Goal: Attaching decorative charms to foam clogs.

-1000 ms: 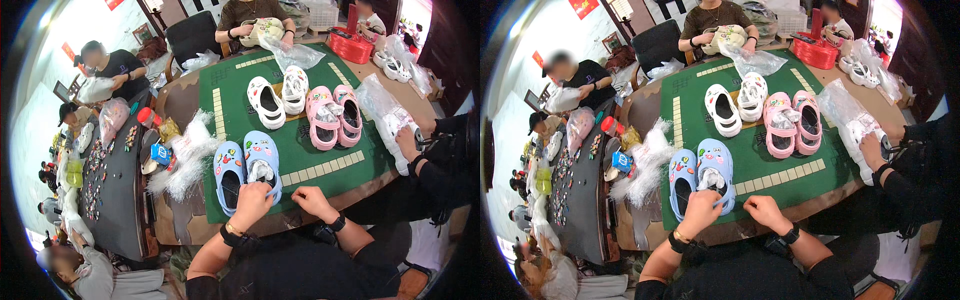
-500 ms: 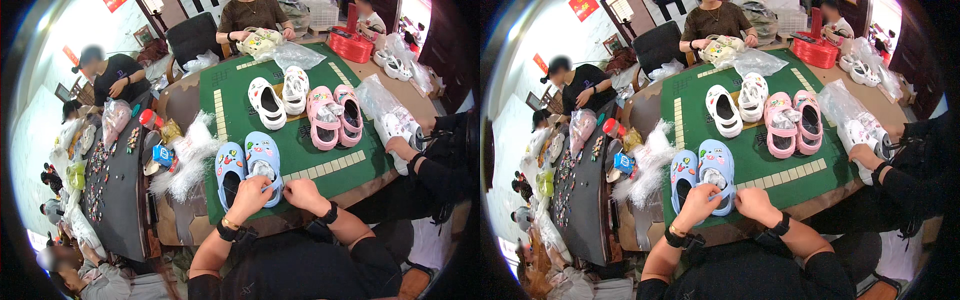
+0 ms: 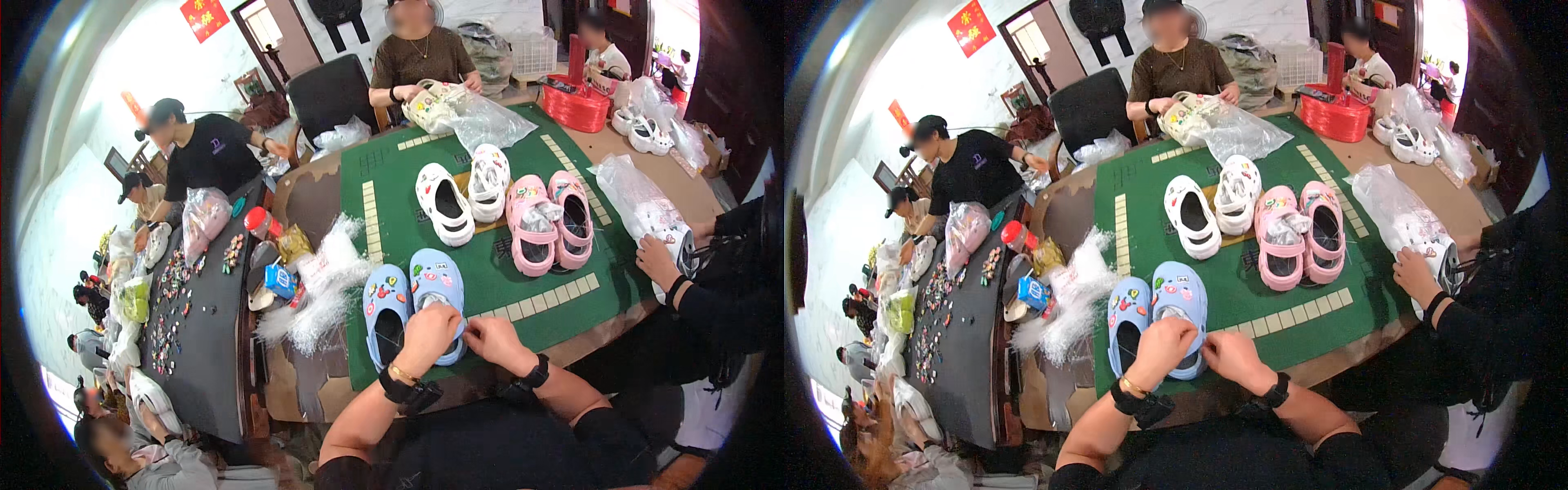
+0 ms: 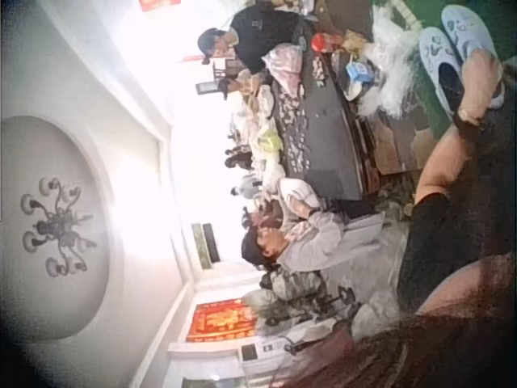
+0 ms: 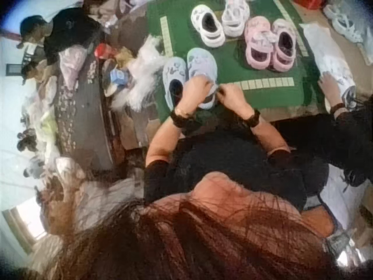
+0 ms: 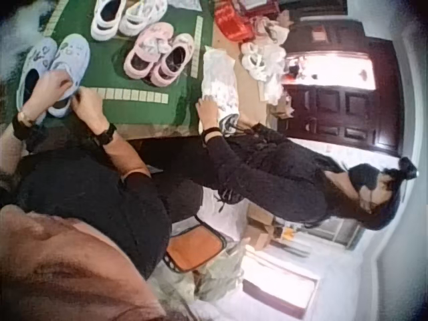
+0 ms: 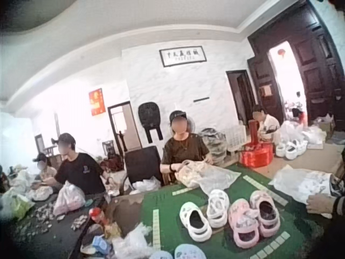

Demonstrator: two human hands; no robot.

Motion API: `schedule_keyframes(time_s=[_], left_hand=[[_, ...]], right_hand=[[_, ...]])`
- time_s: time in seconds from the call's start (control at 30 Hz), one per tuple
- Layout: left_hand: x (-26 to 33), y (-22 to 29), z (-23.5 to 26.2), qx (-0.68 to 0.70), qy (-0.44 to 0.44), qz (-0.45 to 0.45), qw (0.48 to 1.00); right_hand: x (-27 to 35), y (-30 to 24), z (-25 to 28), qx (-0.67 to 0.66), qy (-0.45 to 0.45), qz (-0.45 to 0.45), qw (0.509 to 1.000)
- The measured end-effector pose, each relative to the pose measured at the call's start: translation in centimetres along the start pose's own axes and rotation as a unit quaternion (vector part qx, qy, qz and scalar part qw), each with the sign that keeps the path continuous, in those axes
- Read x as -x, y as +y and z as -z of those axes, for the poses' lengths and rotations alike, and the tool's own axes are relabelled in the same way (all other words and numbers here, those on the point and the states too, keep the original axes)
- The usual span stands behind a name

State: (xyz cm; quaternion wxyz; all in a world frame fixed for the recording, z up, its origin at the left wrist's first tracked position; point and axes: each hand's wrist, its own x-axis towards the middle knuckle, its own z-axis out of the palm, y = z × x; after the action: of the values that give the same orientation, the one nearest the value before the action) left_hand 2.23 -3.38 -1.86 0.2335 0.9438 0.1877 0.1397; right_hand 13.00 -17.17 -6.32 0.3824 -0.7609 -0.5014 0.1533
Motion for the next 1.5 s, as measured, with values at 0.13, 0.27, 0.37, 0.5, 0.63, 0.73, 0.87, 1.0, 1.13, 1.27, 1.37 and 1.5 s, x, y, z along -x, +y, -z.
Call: schedule_keyframes(time_s=[0.13,0.27,0.37,0.5,0.63,0.73,0.87,1.0,1.13,1.27,1.37,1.5], left_hand=[[-0.3,-0.1,-0.7,0.043,0.023,0.014,0.999],[-0.6,-0.5,-0.7,0.129,0.053,0.054,0.989],[-1.0,-0.5,-0.7,0.177,0.062,0.056,0.981],[-1.5,-0.1,-0.9,0.259,0.029,0.093,0.961],[-1.5,0.1,-0.7,0.294,0.003,0.103,0.95],[-1.3,-0.1,-0.4,0.306,-0.024,0.117,0.945],[-1.3,-0.4,-0.4,0.365,-0.051,0.117,0.922],[-1.3,-0.5,-0.5,0.354,-0.058,0.09,0.929],[-1.3,-0.5,-0.6,0.336,-0.059,0.088,0.936],[-1.3,-0.5,-0.8,0.35,-0.056,0.082,0.932],[-1.2,-0.6,-1.0,0.333,-0.052,0.082,0.938],[-1.2,-0.5,-1.1,0.31,-0.033,0.079,0.947]], right_hand=[[0.1,0.8,0.0,0.004,-0.017,-0.031,0.999],[0.6,2.0,1.4,-0.018,-0.001,-0.07,0.997],[0.8,2.5,2.3,-0.108,0.029,-0.122,0.986],[0.1,2.4,1.4,-0.276,0.081,-0.132,0.949],[-1.0,1.9,-0.3,-0.444,0.099,-0.136,0.88],[-1.4,1.7,-0.8,-0.468,0.094,-0.118,0.871],[-1.5,1.4,-0.6,-0.43,0.091,-0.091,0.894],[-1.3,0.9,-0.2,-0.372,0.11,-0.068,0.919],[-1.1,0.6,0.0,-0.288,0.131,-0.049,0.947],[-1.1,0.6,-0.3,-0.301,0.139,-0.05,0.942],[-1.1,0.7,-0.6,-0.307,0.136,-0.064,0.94],[-0.9,0.7,-0.7,-0.373,0.129,-0.092,0.914]])
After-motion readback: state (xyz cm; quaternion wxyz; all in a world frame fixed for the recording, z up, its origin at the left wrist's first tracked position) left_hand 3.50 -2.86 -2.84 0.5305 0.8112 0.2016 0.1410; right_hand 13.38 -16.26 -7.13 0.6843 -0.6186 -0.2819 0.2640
